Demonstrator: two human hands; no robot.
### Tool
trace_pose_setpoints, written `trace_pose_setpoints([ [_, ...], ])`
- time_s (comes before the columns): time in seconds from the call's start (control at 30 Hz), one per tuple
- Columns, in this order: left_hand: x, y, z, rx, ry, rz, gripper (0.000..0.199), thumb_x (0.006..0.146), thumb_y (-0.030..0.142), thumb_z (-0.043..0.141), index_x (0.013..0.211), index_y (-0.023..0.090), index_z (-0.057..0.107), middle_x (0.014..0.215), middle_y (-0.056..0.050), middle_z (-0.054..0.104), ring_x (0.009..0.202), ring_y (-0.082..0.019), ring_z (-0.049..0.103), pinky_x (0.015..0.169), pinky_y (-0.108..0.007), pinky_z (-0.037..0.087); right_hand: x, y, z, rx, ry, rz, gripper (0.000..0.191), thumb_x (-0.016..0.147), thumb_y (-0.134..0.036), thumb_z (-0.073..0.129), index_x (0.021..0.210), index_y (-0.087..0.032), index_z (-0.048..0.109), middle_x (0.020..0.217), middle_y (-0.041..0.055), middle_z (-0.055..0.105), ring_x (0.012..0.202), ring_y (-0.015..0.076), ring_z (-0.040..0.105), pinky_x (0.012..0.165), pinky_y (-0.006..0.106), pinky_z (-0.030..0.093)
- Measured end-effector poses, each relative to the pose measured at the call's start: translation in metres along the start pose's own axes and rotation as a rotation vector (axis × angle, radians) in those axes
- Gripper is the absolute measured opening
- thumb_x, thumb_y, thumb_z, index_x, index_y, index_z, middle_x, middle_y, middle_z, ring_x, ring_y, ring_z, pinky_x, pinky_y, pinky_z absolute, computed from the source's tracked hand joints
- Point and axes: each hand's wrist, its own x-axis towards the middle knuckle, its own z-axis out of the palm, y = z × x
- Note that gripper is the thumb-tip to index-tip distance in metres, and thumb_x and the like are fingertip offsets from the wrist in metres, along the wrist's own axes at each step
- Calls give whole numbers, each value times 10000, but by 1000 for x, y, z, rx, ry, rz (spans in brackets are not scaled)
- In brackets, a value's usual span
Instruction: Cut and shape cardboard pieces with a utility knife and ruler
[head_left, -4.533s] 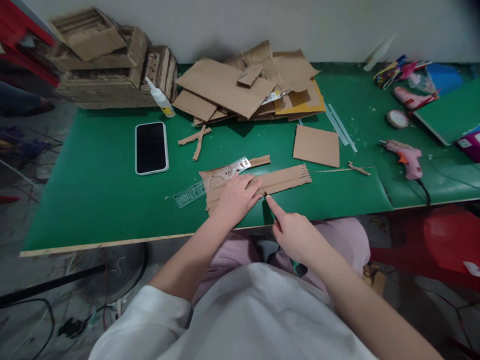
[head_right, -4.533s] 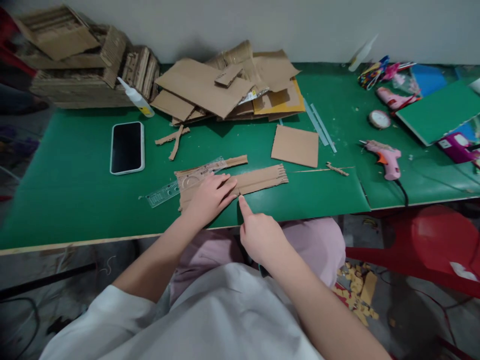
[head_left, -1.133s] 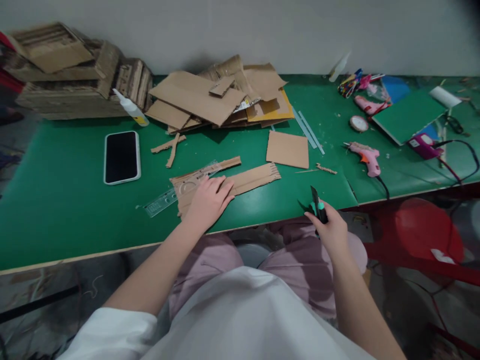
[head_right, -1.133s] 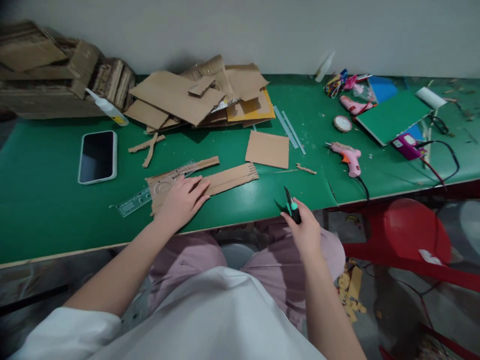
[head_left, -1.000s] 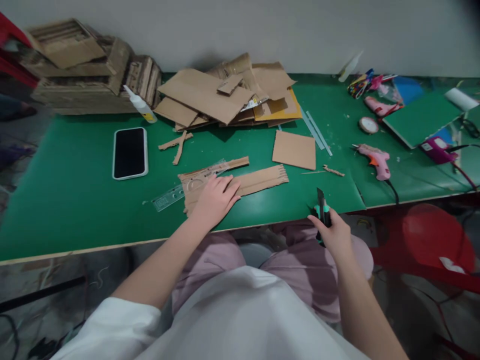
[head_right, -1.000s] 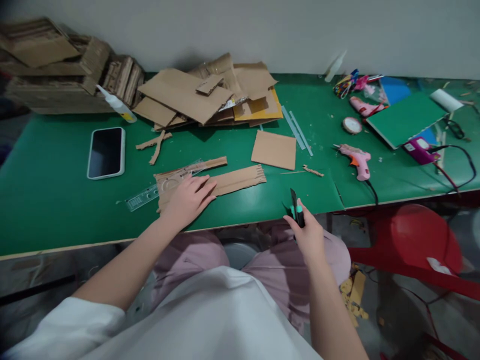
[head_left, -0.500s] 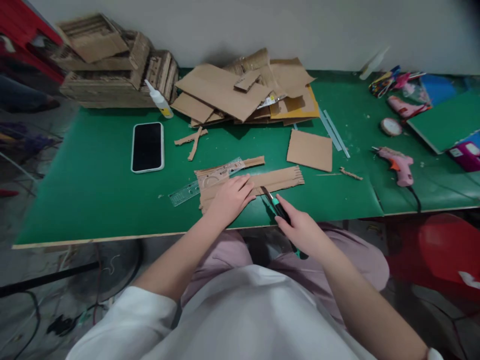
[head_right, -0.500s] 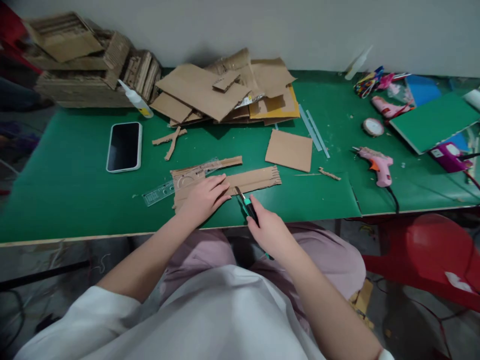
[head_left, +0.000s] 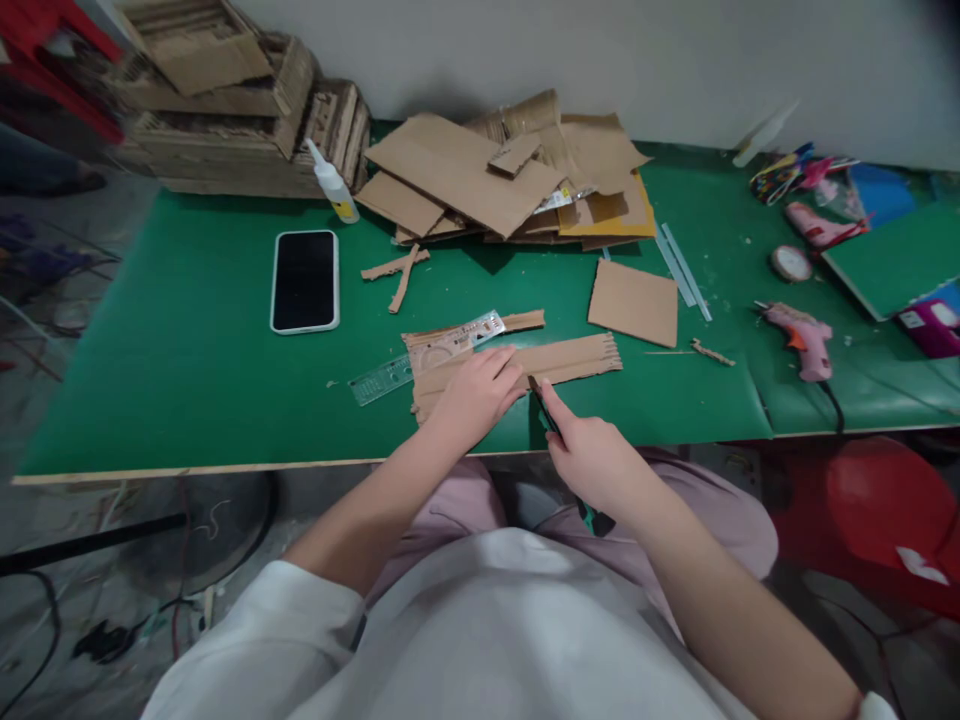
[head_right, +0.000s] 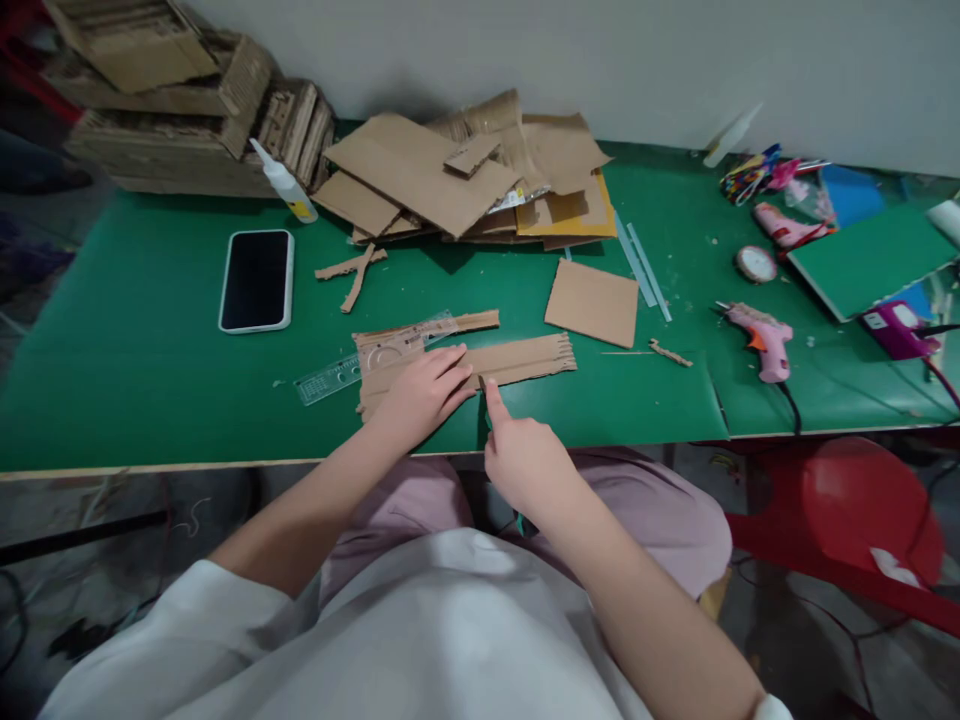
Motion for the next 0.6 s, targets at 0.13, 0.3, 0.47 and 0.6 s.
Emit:
trace_pose_setpoints([
  [0.13, 0, 1, -1, -39, 13, 8, 218, 884, 246, 516, 1028, 100, 589, 1108, -175, 601, 1167, -277, 502, 953, -466, 460, 4, -5, 2, -51, 9, 15, 644, 857, -219, 330, 1467, -101, 165, 792, 148, 699, 670, 256, 645, 573, 296, 391],
  [0.3, 0, 4, -2, -40, 24, 44, 218, 907, 206, 457, 1036, 96, 594, 1023, -150, 633, 1057, -240, 567, 919, -431, 490, 5, -8, 6, -49, 16, 48, 640, 853, -211, 324, 1467, -113, 175, 792, 139, 699, 672, 253, 646, 567, 293, 386],
  [0.47, 1, 4, -3, -10, 39, 61, 207, 912, 204, 454, 980, 86, 611, 985, -143, 647, 1018, -229, 588, 901, -399, 500, 3, -11, 10, -67, 19, 58, 638, 859, -212, 326, 1469, -118, 164, 772, 138, 696, 643, 250, 644, 550, 289, 387],
  [0.6, 0, 3, -2, -15, 46, 57, 204, 909, 206, 463, 985, 93, 614, 993, -141, 648, 1014, -226, 593, 901, -401, 501, 3, -9, 12, -101, 31, 31, 637, 857, -204, 316, 1466, -98, 166, 756, 141, 693, 635, 258, 645, 545, 295, 400],
])
